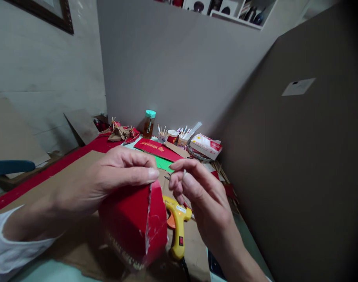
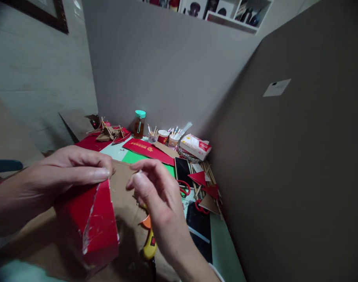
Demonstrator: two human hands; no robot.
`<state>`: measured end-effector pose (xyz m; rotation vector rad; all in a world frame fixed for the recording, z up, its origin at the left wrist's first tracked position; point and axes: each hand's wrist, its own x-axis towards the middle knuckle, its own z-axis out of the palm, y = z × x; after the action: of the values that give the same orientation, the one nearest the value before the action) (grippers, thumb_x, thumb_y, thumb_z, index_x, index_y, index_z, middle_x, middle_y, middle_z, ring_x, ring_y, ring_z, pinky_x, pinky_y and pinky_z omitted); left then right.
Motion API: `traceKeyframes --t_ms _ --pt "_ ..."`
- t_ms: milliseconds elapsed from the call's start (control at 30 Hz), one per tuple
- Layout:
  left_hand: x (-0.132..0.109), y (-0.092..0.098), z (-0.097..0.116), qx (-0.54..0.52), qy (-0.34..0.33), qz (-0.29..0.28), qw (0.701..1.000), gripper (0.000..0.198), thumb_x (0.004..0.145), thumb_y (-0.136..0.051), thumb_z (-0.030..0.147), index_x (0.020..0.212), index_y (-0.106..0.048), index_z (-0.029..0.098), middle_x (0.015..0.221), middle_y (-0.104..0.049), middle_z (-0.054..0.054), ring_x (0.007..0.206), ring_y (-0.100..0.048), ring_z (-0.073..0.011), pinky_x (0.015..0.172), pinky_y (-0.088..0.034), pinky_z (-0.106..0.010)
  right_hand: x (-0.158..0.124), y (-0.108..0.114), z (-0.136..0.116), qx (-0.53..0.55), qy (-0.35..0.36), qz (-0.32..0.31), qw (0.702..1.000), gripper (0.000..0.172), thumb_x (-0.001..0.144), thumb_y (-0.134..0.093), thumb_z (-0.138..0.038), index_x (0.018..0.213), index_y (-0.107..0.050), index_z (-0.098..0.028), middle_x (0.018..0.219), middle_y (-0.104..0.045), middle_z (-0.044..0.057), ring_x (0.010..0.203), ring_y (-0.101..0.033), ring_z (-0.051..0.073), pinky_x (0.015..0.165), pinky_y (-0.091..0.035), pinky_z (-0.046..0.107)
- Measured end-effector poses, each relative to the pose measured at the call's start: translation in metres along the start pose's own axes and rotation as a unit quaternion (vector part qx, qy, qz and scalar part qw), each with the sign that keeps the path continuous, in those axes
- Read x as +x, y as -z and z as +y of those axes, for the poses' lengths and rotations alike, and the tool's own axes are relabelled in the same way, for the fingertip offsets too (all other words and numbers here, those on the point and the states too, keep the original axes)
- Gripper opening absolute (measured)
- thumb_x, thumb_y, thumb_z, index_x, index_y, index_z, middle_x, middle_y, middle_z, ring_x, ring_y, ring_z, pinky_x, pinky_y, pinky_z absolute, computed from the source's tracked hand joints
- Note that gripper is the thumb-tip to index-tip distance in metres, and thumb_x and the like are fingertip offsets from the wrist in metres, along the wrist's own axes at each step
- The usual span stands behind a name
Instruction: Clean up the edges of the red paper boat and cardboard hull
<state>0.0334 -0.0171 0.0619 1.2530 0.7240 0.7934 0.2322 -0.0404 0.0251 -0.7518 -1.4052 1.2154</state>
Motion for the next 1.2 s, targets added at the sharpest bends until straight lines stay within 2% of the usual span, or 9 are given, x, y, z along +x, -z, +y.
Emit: traceKeyframes --t_ms 67,133,433,533,667,767,867,1033,1200 --pt "0.0 0.0 0.0 0.002 -0.022 0.032 0.999 0.024 0.076 -0.08 0.03 0.064 -0.064 0.018 0.056 -0.054 0.004 0.048 -0.043 -0.0071 0.044 -0.036 -0.013 0.003 0.005 0.005 0.036 0.01 0.021 0.999 0.017 0.099 -0.067 -0.041 0.107 -0.068 -0.026 0.094 -0.064 -0.001 0.078 -0.051 0.012 0.067 -0.041 0.023" --pt "0.002 0.003 -0.001 0.01 -0.045 0.051 0.998 0.022 0.076 -0.081 0.03 0.066 -0.065 0.019 0.057 -0.055 0.004 0.048 -0.044 -0.0072 0.044 -0.036 -0.013 0.005 0.008 0.009 0.042 0.022 0.035 0.998 0.014 0.097 -0.069 -0.036 0.093 -0.067 -0.023 0.087 -0.06 -0.002 0.077 -0.05 0.011 0.068 -0.04 0.023" --pt "0.017 0.013 -0.012 0.06 -0.204 0.127 0.969 0.029 0.089 -0.075 0.042 0.073 -0.066 0.02 0.07 -0.058 0.004 0.061 -0.049 -0.0102 0.056 -0.042 -0.018 0.006 0.008 0.013 0.026 0.001 0.048 0.999 0.033 0.1 -0.065 -0.046 0.08 -0.057 -0.02 0.064 -0.045 -0.005 0.057 -0.036 0.009 0.052 -0.028 0.024" --pt "0.019 0.012 -0.013 0.098 -0.206 0.135 0.964 0.031 0.091 -0.072 0.044 0.074 -0.065 0.019 0.072 -0.058 0.003 0.065 -0.05 -0.0106 0.059 -0.042 -0.019 0.005 0.007 0.011 0.0 -0.021 0.041 0.999 0.044 0.1 -0.061 -0.053 0.073 -0.05 -0.02 0.059 -0.038 -0.007 0.053 -0.031 0.008 0.05 -0.024 0.024" --pt "0.015 0.007 -0.01 0.153 -0.201 0.12 0.96 0.035 0.093 -0.069 0.047 0.072 -0.062 0.019 0.066 -0.053 0.005 0.059 -0.043 -0.0089 0.051 -0.034 -0.018 0.006 0.006 0.009 -0.095 0.013 0.052 0.994 0.055 0.101 -0.055 -0.059 0.062 -0.041 -0.022 0.055 -0.035 -0.006 0.051 -0.032 0.009 0.049 -0.026 0.026" --pt "0.009 0.001 -0.008 0.172 -0.181 0.115 0.961 0.043 0.09 -0.069 0.054 0.068 -0.059 0.019 0.064 -0.051 0.005 0.057 -0.041 -0.0093 0.049 -0.031 -0.02 0.007 0.002 0.005 -0.138 0.067 0.09 0.984 0.034 0.094 -0.068 -0.046 0.074 -0.056 -0.021 0.067 -0.052 -0.003 0.059 -0.044 0.011 0.055 -0.036 0.025" --pt "0.004 -0.004 -0.006 0.183 -0.151 0.122 0.964 0.046 0.089 -0.066 0.06 0.069 -0.058 0.02 0.066 -0.052 0.004 0.06 -0.044 -0.0107 0.053 -0.035 -0.021 0.007 -0.001 0.0 -0.114 0.081 0.072 0.988 0.014 0.091 -0.071 -0.035 0.093 -0.065 -0.022 0.089 -0.065 0.002 0.08 -0.061 0.015 0.074 -0.05 0.028" --pt "0.002 -0.01 -0.009 0.201 -0.111 0.092 0.969 0.048 0.088 -0.062 0.065 0.069 -0.056 0.021 0.066 -0.048 0.004 0.06 -0.043 -0.0123 0.052 -0.035 -0.023 0.003 -0.004 -0.005 -0.124 0.028 0.024 0.992 0.023 0.1 -0.059 -0.044 0.094 -0.067 -0.023 0.088 -0.068 0.001 0.083 -0.062 0.015 0.076 -0.047 0.028" --pt "0.002 -0.014 -0.014 0.253 -0.165 0.098 0.948 0.045 0.096 -0.057 0.053 0.064 -0.051 0.021 0.064 -0.043 0.005 0.059 -0.039 -0.0113 0.054 -0.033 -0.023 -0.003 -0.011 0.0 -0.208 0.04 -0.016 0.977 0.021 0.097 -0.063 -0.04 0.087 -0.063 -0.021 0.094 -0.064 0.001 0.092 -0.057 0.018 0.081 -0.041 0.031"
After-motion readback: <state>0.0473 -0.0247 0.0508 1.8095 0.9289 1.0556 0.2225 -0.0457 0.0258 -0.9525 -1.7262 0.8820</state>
